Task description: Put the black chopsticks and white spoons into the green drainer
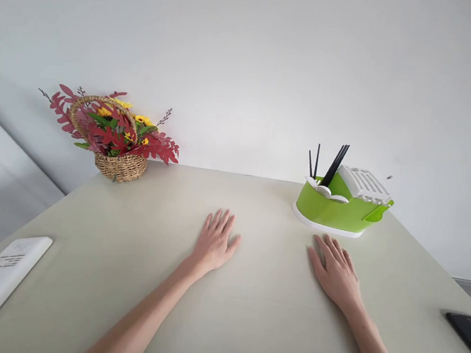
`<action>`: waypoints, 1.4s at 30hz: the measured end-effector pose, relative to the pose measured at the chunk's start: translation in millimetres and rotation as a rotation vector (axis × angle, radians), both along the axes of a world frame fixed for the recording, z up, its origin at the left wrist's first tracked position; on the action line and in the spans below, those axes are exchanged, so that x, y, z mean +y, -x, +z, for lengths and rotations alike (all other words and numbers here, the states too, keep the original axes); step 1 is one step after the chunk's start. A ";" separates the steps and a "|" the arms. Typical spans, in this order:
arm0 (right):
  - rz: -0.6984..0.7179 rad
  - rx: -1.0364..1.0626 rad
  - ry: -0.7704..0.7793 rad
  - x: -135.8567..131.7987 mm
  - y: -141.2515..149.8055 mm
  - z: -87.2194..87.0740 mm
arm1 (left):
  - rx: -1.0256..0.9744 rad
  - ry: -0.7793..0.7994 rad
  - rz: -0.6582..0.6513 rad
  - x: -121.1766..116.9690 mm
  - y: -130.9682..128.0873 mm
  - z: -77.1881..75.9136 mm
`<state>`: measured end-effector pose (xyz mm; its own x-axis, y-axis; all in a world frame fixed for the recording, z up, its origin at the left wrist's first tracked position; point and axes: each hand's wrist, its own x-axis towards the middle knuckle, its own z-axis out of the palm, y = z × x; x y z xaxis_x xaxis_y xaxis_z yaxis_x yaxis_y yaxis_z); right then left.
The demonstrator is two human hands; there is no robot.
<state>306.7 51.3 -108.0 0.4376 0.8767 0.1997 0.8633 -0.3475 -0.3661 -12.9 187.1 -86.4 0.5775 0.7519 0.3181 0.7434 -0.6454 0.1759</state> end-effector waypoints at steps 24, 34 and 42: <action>-0.037 -0.003 0.096 -1.6 6.2 3.7 | 0.050 -0.104 0.073 -27.9 -8.5 -5.8; -0.021 -0.013 0.069 -2.6 5.6 0.2 | 0.071 -0.090 0.067 -29.6 -6.5 -0.4; -0.013 -0.018 0.052 -4.6 4.2 2.3 | 0.085 -0.068 0.057 -30.6 -7.2 4.0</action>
